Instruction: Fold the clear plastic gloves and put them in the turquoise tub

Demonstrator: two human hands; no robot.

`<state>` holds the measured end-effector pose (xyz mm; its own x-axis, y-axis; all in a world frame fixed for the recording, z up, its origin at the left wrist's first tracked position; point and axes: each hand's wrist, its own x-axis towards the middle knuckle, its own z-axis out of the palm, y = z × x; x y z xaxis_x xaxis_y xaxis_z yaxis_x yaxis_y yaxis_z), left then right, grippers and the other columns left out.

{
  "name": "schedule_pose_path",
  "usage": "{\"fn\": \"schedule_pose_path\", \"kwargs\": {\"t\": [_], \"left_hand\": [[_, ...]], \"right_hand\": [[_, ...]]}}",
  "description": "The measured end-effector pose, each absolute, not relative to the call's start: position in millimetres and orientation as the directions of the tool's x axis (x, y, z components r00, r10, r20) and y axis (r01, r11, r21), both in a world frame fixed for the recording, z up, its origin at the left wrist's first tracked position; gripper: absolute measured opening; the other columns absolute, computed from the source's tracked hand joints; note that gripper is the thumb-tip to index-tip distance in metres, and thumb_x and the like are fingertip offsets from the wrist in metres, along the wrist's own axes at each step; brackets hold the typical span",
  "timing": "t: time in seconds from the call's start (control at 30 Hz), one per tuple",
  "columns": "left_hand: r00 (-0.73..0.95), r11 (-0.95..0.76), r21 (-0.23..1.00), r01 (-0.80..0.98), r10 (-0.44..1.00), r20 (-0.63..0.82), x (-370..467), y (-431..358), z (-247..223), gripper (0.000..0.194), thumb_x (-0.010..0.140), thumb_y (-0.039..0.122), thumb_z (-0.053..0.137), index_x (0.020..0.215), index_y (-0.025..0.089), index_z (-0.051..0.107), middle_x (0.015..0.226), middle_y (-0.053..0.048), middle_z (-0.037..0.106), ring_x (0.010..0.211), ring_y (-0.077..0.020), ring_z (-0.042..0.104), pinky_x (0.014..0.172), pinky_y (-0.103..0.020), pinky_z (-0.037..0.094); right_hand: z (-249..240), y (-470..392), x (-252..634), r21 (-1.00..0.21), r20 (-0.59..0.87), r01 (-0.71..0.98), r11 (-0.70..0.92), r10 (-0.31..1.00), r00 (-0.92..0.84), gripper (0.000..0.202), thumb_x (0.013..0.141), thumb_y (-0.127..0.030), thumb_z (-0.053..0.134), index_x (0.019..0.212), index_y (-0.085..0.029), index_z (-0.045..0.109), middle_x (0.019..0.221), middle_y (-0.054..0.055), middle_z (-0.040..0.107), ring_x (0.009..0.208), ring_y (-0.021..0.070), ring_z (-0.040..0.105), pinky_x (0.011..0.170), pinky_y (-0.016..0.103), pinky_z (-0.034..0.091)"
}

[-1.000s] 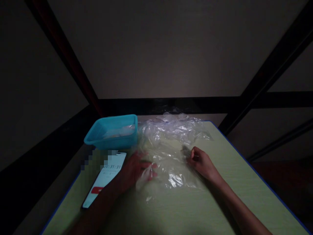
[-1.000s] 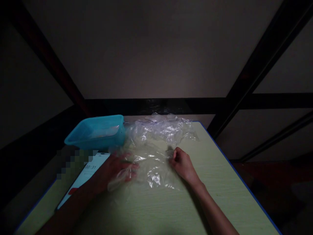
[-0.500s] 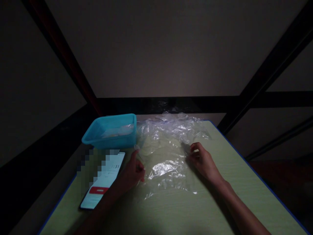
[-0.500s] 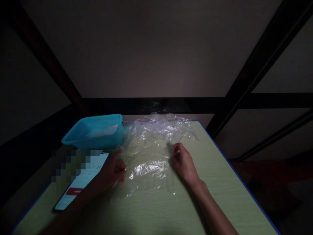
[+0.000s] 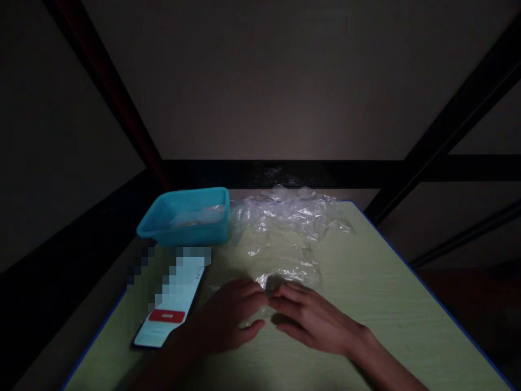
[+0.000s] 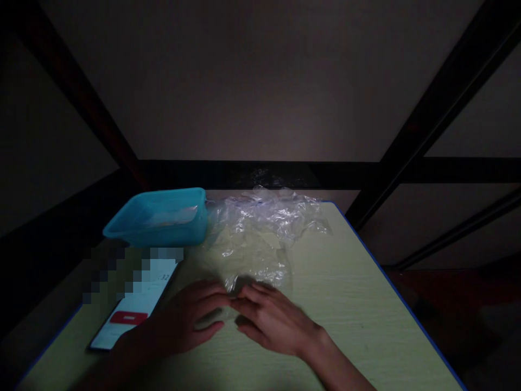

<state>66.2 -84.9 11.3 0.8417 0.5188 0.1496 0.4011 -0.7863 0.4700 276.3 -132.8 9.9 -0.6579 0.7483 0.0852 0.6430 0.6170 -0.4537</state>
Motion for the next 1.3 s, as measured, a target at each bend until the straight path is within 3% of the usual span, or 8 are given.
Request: {"fn": "schedule_pose_path", "kwargs": {"t": [0.23,0.43,0.67,0.9,1.13,1.3], "left_hand": [[0.883,-0.789,0.432,0.437,0.467,-0.039,73,-88,17,0.037,0.063,0.013,0.056,0.1,0.018,0.055,0.1,-0.007,0.059,0.094,-0.0233,0.052,0.088,-0.036,0.042],[0.891,-0.825,0.366,0.431,0.454,-0.026,72,-88,10,0.046,0.058,0.001,0.042,0.099,0.019,0.053,0.097,-0.007,0.058,0.092,-0.0223,0.052,0.089,-0.036,0.042],[0.866,-0.804,0.361,0.473,0.5,-0.019,66,-85,9,0.052,0.057,-0.001,0.039,0.103,0.018,0.054,0.098,-0.008,0.061,0.094,-0.0223,0.055,0.085,-0.035,0.045],[0.767,-0.677,0.494,0.545,0.641,0.032,63,-74,-9,0.041,0.077,0.01,0.043,0.117,0.019,0.051,0.092,-0.006,0.066,0.086,-0.0212,0.06,0.079,-0.035,0.046],[0.662,-0.491,0.647,0.583,0.749,-0.028,70,-70,-13,0.05,0.077,0.014,0.047,0.127,0.019,0.042,0.085,-0.002,0.066,0.078,-0.017,0.063,0.074,-0.029,0.047],[0.565,-0.398,0.662,0.635,0.823,-0.047,74,-70,-7,0.059,0.074,0.013,0.049,0.131,0.017,0.036,0.077,0.0,0.063,0.07,-0.0157,0.061,0.068,-0.026,0.046]], "right_hand": [[8,-131,282,-0.474,0.066,0.628,0.617,0.736,-0.674,0.022,0.084,-0.022,0.055,0.104,-0.017,0.061,0.1,0.007,0.056,0.1,0.0203,0.05,0.091,0.035,0.041],[9,-130,283,-0.467,0.074,0.628,0.623,0.735,-0.674,0.014,0.084,-0.02,0.055,0.095,-0.016,0.063,0.096,0.006,0.057,0.098,0.0187,0.051,0.091,0.033,0.04],[9,-130,284,-0.468,0.084,0.619,0.631,0.729,-0.679,0.015,0.086,-0.021,0.052,0.093,-0.017,0.064,0.097,0.006,0.057,0.097,0.018,0.052,0.089,0.032,0.041],[10,-129,286,-0.482,0.084,0.613,0.626,0.73,-0.679,0.012,0.084,-0.018,0.053,0.087,-0.017,0.065,0.096,0.006,0.058,0.094,0.0175,0.053,0.087,0.031,0.042],[14,-126,288,-0.585,0.052,0.59,0.557,0.751,-0.658,0.009,0.081,-0.015,0.056,0.083,-0.016,0.064,0.092,0.006,0.059,0.089,0.0165,0.054,0.08,0.028,0.044],[16,-126,289,-0.624,0.024,0.588,0.514,0.765,-0.643,0.026,0.082,-0.015,0.055,0.108,-0.016,0.06,0.098,0.006,0.059,0.089,0.0174,0.055,0.078,0.029,0.046]]}}
